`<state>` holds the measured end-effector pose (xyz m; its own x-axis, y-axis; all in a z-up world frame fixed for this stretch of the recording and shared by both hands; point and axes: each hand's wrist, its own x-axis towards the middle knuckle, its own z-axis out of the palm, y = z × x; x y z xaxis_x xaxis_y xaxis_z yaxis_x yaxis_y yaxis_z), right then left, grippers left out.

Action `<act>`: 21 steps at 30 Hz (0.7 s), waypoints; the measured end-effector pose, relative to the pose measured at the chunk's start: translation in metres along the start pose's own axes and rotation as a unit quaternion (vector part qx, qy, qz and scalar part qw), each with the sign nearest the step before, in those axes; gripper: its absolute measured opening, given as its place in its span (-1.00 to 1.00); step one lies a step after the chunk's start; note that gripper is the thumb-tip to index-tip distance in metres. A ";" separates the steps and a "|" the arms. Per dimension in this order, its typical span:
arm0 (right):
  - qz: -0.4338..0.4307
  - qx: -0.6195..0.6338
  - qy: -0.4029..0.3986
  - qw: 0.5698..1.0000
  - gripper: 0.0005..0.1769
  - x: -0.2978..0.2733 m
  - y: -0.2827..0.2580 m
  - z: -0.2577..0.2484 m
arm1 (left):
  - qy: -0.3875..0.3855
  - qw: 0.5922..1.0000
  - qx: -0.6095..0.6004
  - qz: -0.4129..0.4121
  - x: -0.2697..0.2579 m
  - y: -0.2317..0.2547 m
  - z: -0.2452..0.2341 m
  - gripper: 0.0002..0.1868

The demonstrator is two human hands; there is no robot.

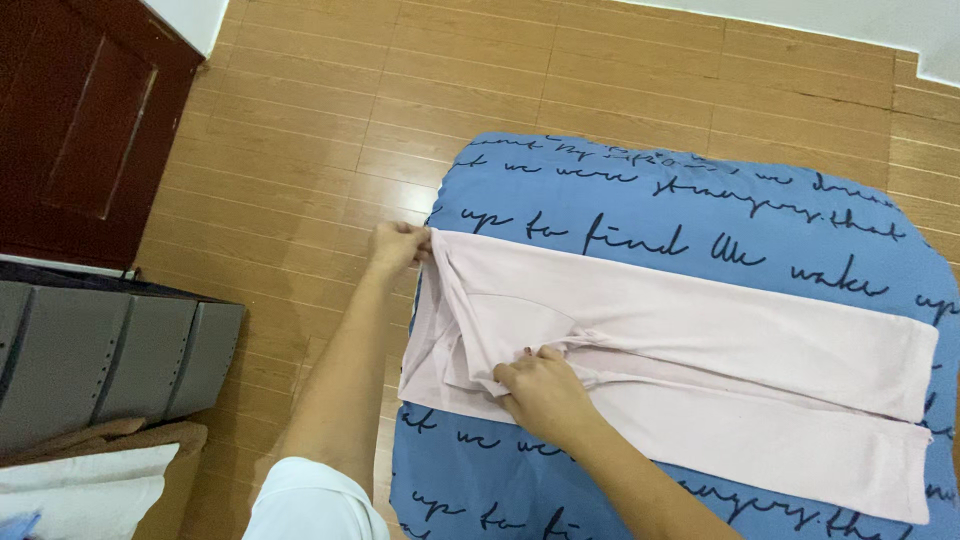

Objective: The person folds a pink shirt and a white shirt on a blue patterned surface and places them into a suitcase.

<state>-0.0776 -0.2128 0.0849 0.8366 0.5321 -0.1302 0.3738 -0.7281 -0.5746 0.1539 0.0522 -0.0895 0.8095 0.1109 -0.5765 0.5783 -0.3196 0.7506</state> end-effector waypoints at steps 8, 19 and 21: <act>0.013 0.019 0.118 0.993 -0.84 0.007 -0.011 -0.005 | 0.009 0.978 0.041 0.203 -0.033 0.014 -0.009 -0.57; 0.193 0.098 0.354 0.910 -0.86 -0.004 0.012 -0.016 | 0.009 0.976 0.140 0.167 -0.038 0.040 0.006 -0.83; 0.110 0.091 0.350 0.926 -0.87 -0.003 0.008 -0.018 | 0.001 0.976 0.139 0.168 -0.021 0.025 0.008 -0.84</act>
<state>-0.0699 -0.2282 0.0949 0.9630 -0.0765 0.2583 0.1431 -0.6672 -0.7310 0.1503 0.0343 -0.0612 0.9490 -0.0415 -0.3125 0.2316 -0.5808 0.7804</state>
